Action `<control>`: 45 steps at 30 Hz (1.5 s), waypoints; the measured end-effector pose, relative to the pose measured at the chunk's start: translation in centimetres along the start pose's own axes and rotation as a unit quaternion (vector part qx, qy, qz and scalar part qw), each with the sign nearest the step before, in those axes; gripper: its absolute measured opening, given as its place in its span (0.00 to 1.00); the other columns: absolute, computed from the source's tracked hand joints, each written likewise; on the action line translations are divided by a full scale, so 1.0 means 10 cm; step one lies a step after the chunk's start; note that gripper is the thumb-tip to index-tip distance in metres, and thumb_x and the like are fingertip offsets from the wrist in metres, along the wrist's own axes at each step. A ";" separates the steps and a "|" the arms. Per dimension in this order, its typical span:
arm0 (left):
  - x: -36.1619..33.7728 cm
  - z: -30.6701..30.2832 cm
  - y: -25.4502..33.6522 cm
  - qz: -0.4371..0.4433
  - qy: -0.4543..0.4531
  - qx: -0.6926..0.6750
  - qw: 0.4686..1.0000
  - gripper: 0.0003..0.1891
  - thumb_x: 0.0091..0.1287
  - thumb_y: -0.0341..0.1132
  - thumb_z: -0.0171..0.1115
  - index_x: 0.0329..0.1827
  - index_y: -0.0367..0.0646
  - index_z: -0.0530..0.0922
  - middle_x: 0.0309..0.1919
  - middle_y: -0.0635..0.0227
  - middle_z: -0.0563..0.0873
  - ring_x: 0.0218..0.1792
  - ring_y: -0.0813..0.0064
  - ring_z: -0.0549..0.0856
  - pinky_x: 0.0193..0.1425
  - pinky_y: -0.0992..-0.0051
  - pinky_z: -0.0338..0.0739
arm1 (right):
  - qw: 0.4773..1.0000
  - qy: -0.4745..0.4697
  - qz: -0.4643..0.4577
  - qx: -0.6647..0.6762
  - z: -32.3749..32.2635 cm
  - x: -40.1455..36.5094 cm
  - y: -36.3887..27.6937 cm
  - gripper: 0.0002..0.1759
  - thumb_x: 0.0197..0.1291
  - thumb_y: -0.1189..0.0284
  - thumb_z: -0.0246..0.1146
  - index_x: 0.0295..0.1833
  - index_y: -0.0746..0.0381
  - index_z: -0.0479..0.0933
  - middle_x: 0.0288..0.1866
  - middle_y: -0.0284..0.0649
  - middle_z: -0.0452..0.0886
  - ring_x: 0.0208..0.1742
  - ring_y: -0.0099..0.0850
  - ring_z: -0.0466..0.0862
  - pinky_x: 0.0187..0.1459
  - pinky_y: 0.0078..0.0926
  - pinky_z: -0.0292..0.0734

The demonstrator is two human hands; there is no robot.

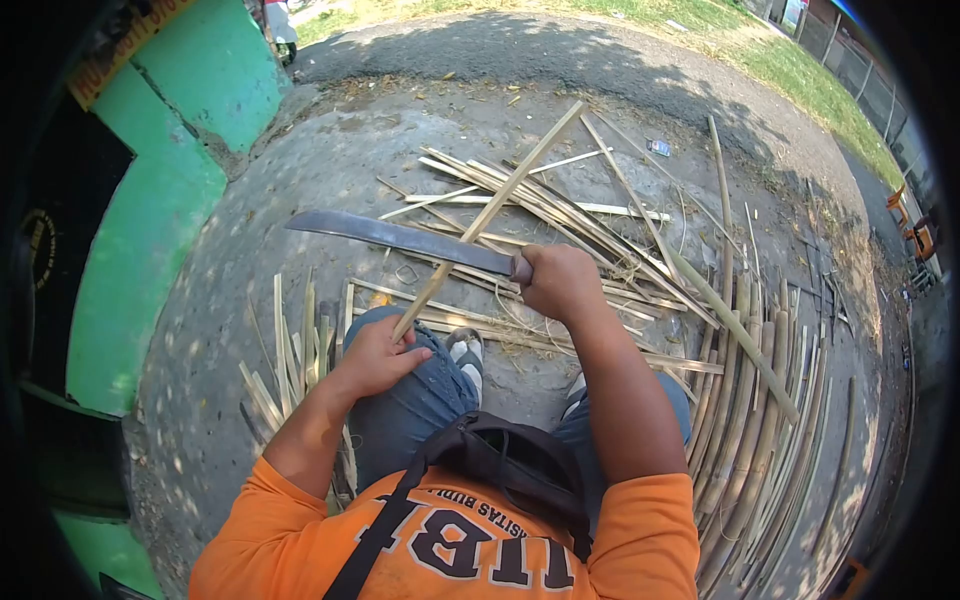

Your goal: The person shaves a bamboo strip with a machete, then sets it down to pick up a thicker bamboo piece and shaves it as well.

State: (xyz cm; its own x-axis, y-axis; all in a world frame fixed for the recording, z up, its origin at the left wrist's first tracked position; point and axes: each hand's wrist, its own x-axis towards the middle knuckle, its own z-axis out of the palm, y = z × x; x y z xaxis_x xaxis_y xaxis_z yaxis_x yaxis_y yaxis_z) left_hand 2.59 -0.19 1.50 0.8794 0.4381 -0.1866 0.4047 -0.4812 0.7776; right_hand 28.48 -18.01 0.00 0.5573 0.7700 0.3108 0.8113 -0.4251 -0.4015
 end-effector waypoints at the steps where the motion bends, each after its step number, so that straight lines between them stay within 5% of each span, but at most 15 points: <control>1: 0.00 0.00 -0.01 0.003 0.000 -0.004 1.000 0.18 0.64 0.39 0.81 0.40 0.40 0.76 0.24 0.74 0.76 0.27 0.82 0.73 0.31 0.74 0.69 | 1.000 0.012 0.017 0.005 0.00 0.02 0.09 0.09 0.64 0.67 0.62 0.34 0.58 0.83 0.30 0.51 0.84 0.36 0.56 0.85 0.40 0.54 0.81; 5: 0.01 -0.01 -0.03 0.008 -0.001 -0.003 1.000 0.18 0.65 0.38 0.80 0.40 0.41 0.76 0.24 0.75 0.75 0.27 0.84 0.72 0.31 0.75 0.68 | 0.999 0.027 0.011 0.026 -0.02 -0.02 0.06 0.09 0.64 0.67 0.63 0.35 0.59 0.82 0.31 0.51 0.85 0.37 0.56 0.85 0.39 0.55 0.80; 8: 0.07 0.01 -0.11 -0.003 -0.012 0.009 1.000 0.20 0.64 0.42 0.79 0.43 0.37 0.79 0.27 0.60 0.83 0.28 0.69 0.81 0.35 0.67 0.77 | 0.999 -0.019 -0.031 0.019 0.08 -0.11 -0.19 0.06 0.60 0.67 0.65 0.36 0.58 0.82 0.31 0.50 0.85 0.37 0.55 0.86 0.41 0.54 0.81; 13: 0.02 0.00 -0.05 0.000 -0.008 0.022 1.000 0.18 0.64 0.40 0.78 0.43 0.37 0.79 0.27 0.60 0.84 0.28 0.69 0.83 0.36 0.67 0.77 | 0.997 -0.069 -0.036 -0.004 0.14 -0.06 -0.09 0.06 0.55 0.66 0.68 0.36 0.56 0.83 0.32 0.48 0.87 0.39 0.53 0.88 0.42 0.52 0.82; 27: 0.05 0.00 -0.12 0.007 -0.009 0.009 1.000 0.17 0.64 0.39 0.77 0.43 0.37 0.80 0.27 0.62 0.84 0.28 0.70 0.82 0.36 0.67 0.77 | 0.998 -0.006 -0.051 -0.029 0.18 0.03 0.10 0.07 0.54 0.66 0.67 0.30 0.57 0.81 0.28 0.50 0.86 0.35 0.54 0.87 0.40 0.53 0.82; 33: 0.06 0.01 -0.12 0.001 -0.012 -0.002 1.000 0.17 0.64 0.39 0.78 0.43 0.38 0.80 0.27 0.64 0.83 0.28 0.71 0.81 0.36 0.68 0.76 | 0.998 -0.008 -0.058 -0.029 0.14 0.02 0.15 0.09 0.64 0.67 0.62 0.33 0.59 0.82 0.28 0.52 0.83 0.34 0.57 0.84 0.39 0.55 0.80; 39: 0.06 -0.02 -0.20 0.008 -0.008 -0.028 1.000 0.17 0.63 0.39 0.78 0.42 0.39 0.79 0.26 0.67 0.82 0.29 0.75 0.80 0.35 0.69 0.76 | 0.999 0.029 0.039 0.009 0.05 0.02 0.29 0.07 0.58 0.67 0.66 0.35 0.59 0.81 0.32 0.51 0.86 0.38 0.55 0.87 0.42 0.53 0.82; 42: 0.08 -0.02 -0.21 0.011 -0.007 -0.039 0.999 0.17 0.63 0.39 0.79 0.42 0.39 0.79 0.26 0.67 0.82 0.29 0.75 0.79 0.35 0.69 0.75 | 0.997 0.062 -0.029 0.023 0.09 -0.02 0.14 0.06 0.62 0.69 0.63 0.34 0.59 0.81 0.30 0.51 0.84 0.34 0.57 0.84 0.37 0.54 0.80; 45: 0.10 0.00 -0.22 0.018 -0.009 -0.039 0.999 0.17 0.63 0.40 0.78 0.42 0.39 0.79 0.26 0.67 0.82 0.28 0.75 0.80 0.35 0.69 0.75 | 0.995 -0.001 -0.097 0.012 0.06 -0.11 -0.11 0.05 0.60 0.69 0.64 0.34 0.58 0.82 0.29 0.49 0.84 0.33 0.55 0.85 0.37 0.53 0.80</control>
State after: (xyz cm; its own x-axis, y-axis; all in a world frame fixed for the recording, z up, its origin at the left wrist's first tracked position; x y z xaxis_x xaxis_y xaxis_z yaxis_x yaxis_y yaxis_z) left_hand 2.58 1.32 -0.38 0.8976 0.4072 -0.1687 0.3528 -0.4345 0.8287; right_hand 26.82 -18.09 -0.45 0.3903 0.8373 0.3828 0.8991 -0.2572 -0.3541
